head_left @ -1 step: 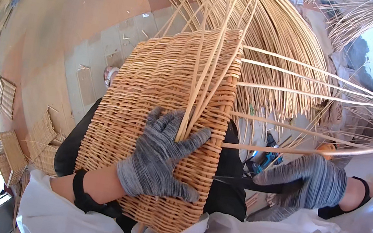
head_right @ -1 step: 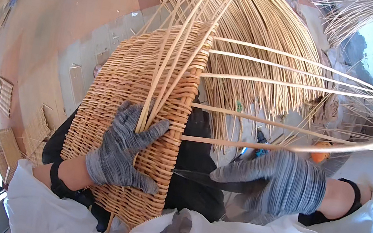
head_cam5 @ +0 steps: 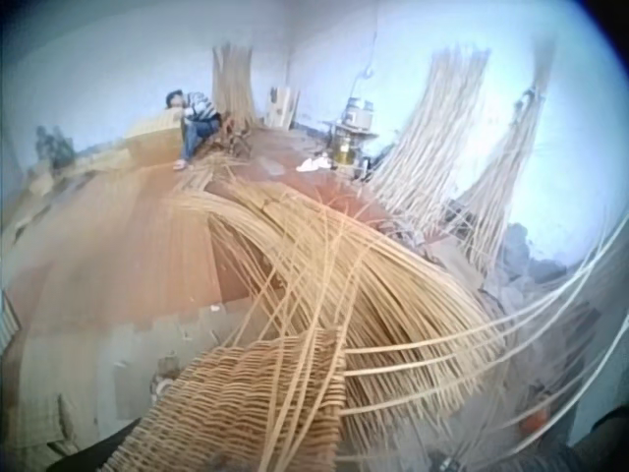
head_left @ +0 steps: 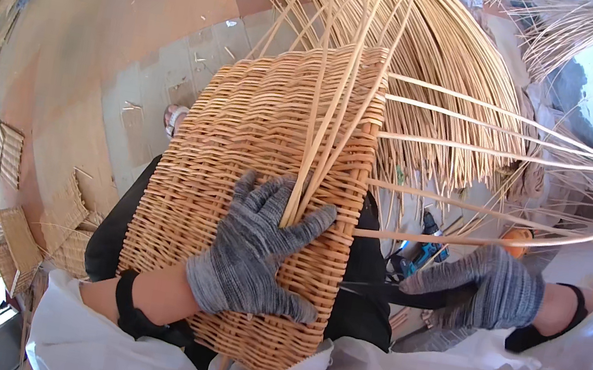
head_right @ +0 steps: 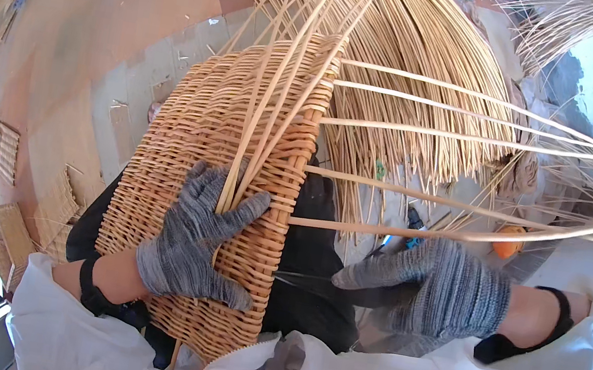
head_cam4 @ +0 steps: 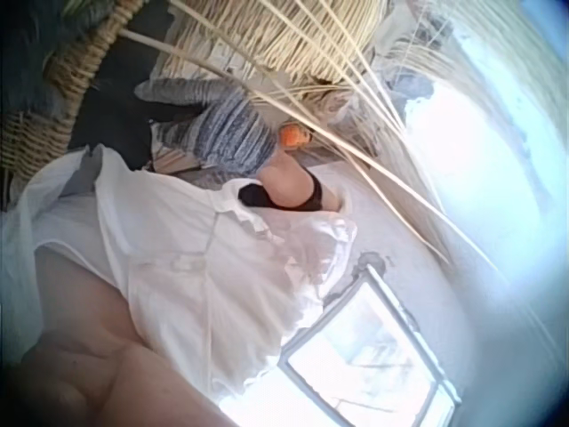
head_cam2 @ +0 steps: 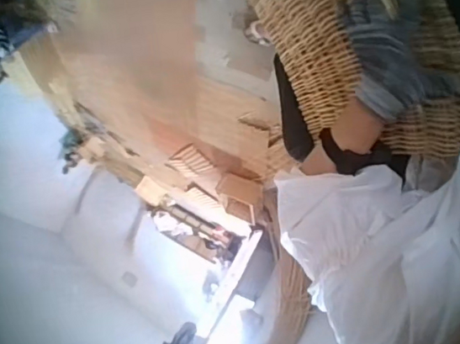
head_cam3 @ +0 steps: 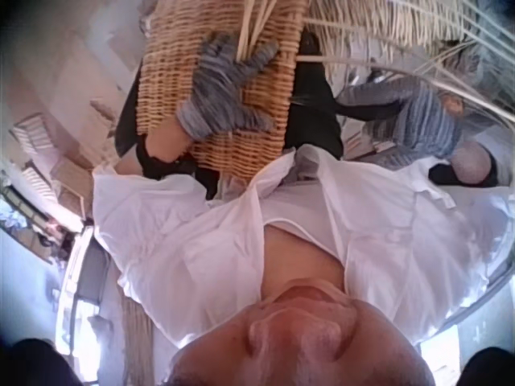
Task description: Manually weaving long wicker strips into a flat panel for a basket or furniture piece.
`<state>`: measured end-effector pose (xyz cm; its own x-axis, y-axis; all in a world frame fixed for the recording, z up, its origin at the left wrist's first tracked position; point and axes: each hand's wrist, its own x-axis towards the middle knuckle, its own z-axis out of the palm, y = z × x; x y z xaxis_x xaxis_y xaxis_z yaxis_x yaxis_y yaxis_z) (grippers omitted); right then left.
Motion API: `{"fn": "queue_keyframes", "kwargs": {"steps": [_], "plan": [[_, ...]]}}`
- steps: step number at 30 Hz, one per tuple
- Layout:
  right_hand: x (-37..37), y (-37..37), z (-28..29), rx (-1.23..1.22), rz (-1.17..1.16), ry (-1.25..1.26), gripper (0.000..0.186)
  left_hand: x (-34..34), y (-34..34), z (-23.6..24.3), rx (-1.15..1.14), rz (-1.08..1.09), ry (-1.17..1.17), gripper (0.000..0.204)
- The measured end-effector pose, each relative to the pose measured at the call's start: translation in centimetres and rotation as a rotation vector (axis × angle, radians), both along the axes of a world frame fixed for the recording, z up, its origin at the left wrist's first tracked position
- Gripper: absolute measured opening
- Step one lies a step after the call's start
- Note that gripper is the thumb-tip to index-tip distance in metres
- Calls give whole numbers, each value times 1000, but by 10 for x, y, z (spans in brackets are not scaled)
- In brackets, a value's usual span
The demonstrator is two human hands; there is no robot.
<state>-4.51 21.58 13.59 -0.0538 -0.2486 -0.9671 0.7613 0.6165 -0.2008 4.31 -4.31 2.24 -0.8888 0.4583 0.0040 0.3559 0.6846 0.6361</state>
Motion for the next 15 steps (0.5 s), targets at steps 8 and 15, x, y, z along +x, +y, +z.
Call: {"fn": "queue_keyframes", "kwargs": {"steps": [8, 15], "plan": [[-2, -5, -5, -251, 688, 615, 39, -9, -3, -8, 28, 52, -75, 105], [-5, -3, -19, -414, 575, 573, 39, -8, -5, -12, 41, 50, -84, 106]]}}
